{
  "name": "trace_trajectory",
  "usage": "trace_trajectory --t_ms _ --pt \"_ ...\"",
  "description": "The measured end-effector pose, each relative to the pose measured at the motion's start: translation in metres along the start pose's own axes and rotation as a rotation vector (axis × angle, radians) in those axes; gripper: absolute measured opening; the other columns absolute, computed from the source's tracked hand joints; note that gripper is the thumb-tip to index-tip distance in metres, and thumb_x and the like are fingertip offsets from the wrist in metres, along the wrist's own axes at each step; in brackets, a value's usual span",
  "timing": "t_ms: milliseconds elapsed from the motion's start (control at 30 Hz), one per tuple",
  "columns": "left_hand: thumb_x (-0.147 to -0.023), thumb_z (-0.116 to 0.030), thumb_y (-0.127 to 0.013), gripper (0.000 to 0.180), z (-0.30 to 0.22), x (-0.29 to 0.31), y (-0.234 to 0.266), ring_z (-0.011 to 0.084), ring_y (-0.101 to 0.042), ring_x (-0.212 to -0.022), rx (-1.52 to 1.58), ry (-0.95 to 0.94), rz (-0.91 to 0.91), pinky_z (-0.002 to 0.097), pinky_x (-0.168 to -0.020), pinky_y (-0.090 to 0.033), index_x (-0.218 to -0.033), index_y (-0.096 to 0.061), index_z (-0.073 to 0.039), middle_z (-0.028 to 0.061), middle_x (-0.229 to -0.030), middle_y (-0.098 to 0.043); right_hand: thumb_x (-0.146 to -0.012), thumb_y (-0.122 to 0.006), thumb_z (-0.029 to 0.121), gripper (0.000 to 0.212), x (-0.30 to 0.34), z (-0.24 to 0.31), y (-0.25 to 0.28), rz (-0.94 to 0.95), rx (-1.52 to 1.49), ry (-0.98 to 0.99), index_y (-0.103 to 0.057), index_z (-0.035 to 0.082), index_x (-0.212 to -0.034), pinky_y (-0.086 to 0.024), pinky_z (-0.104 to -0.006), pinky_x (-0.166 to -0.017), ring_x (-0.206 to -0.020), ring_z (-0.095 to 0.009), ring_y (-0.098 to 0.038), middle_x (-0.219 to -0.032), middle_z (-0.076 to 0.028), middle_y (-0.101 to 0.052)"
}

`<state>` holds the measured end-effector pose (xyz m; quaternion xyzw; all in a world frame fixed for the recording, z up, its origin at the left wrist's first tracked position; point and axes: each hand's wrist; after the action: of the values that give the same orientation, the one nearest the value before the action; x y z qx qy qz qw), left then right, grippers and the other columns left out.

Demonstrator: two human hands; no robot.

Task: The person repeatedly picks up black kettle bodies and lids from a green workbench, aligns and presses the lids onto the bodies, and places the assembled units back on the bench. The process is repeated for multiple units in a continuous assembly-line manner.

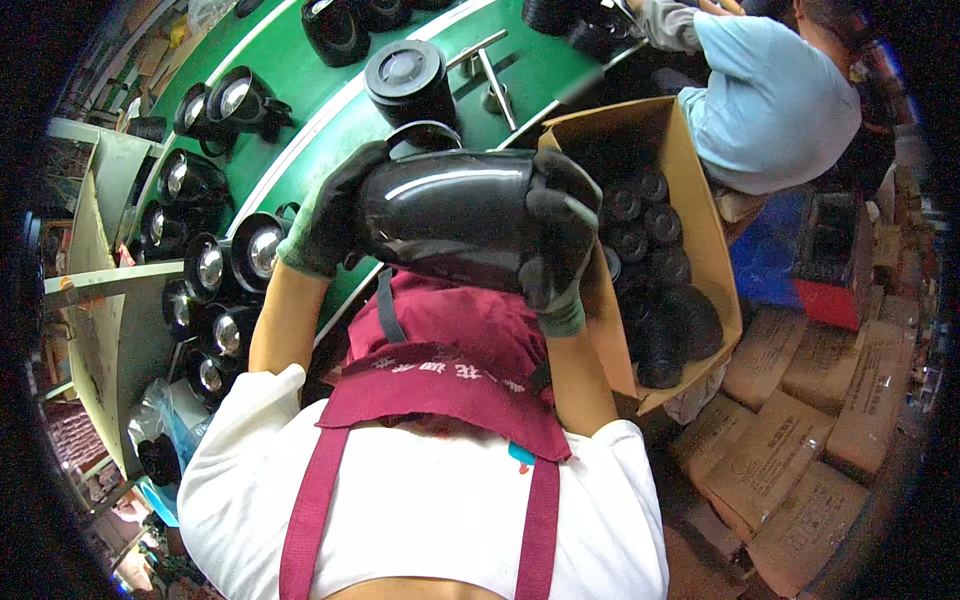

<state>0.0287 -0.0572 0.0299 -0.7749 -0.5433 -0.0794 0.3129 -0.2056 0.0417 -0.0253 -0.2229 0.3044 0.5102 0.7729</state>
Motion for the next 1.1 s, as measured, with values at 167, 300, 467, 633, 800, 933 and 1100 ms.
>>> trace_trajectory --t_ms 167,300,467,633,800,933,1100 --pt "-0.101 -0.032 -0.060 0.041 0.028 -0.012 0.024 0.0201 -0.070 -0.095 -0.034 0.003 0.027 0.0364 -0.083 -0.058 -0.129 -0.062 -0.002 0.0116 -0.112 -0.071 -0.093 -0.064 0.052 0.059 0.004 -0.008 0.005 0.037 -0.072 -0.044 -0.055 0.008 -0.131 -0.041 -0.0467 -0.110 -0.132 -0.035 -0.049 -0.142 -0.021 -0.050" --pt "-0.103 -0.028 -0.055 0.038 0.031 -0.008 0.009 0.0220 -0.069 -0.104 0.172 0.257 -0.067 0.0373 -0.092 -0.057 -0.131 -0.061 -0.003 0.0125 -0.120 -0.070 -0.094 -0.062 0.049 0.061 -0.006 0.005 0.004 0.148 0.096 -0.082 -0.056 0.004 -0.134 -0.038 -0.0437 -0.109 -0.130 -0.032 -0.048 -0.140 -0.019 -0.052" --pt "-0.104 -0.026 -0.052 0.038 0.066 -0.018 0.033 0.0224 -0.067 -0.110 0.178 0.164 -0.011 0.0396 -0.094 -0.056 -0.135 -0.058 -0.005 0.0113 -0.123 -0.068 -0.101 -0.055 0.041 0.058 -0.007 0.002 0.013 0.094 -0.081 -0.454 -0.050 0.002 -0.143 -0.039 -0.0372 -0.110 -0.130 -0.028 -0.052 -0.146 -0.017 -0.050" --pt "-0.103 -0.029 -0.055 0.038 0.083 -0.026 0.037 0.0238 -0.065 -0.110 -0.128 0.192 0.091 0.0381 -0.094 -0.054 -0.132 -0.059 -0.003 0.0124 -0.126 -0.066 -0.101 -0.059 0.041 0.054 -0.010 -0.006 0.031 0.333 -0.292 -0.781 -0.057 0.000 -0.136 -0.045 -0.0348 -0.108 -0.123 -0.019 -0.059 -0.133 -0.010 -0.062" --pt "-0.095 -0.032 -0.069 0.061 0.118 -0.027 -0.004 0.0263 -0.052 -0.129 -0.298 -0.133 0.221 0.0366 -0.109 -0.041 -0.145 -0.047 -0.003 0.0157 -0.136 -0.057 -0.097 -0.068 0.034 0.043 0.021 -0.035 0.080 0.281 0.014 -0.935 -0.064 0.002 -0.126 -0.049 -0.0300 -0.095 -0.108 -0.015 -0.063 -0.115 -0.006 -0.069" --pt "-0.071 -0.025 -0.093 0.111 0.145 -0.019 -0.023 0.0266 -0.031 -0.148 -0.660 -0.451 0.593 0.0398 -0.121 -0.030 -0.158 -0.027 -0.006 0.0132 -0.159 -0.031 -0.100 -0.060 0.043 0.048 0.009 -0.028 0.073 0.604 0.495 -1.141 -0.065 0.003 -0.127 -0.051 -0.0317 -0.093 -0.106 -0.017 -0.064 -0.112 -0.010 -0.070" --pt "-0.076 -0.008 -0.080 0.089 0.147 -0.034 -0.017 0.0249 -0.042 -0.141 -0.470 -0.350 0.473 0.0378 -0.116 -0.036 -0.153 -0.035 -0.005 0.0144 -0.151 -0.043 -0.105 -0.050 0.045 0.052 0.037 -0.028 0.075 0.260 -0.107 -0.957 -0.064 0.001 -0.130 -0.048 -0.0299 -0.101 -0.116 -0.019 -0.063 -0.121 -0.013 -0.068"
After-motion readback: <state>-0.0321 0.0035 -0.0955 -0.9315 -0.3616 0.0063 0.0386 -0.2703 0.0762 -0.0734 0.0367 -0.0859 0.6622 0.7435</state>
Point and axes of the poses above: each hand's wrist, its own x-axis away from the middle knuckle, its own y-axis out of the back of the hand, z = x × y
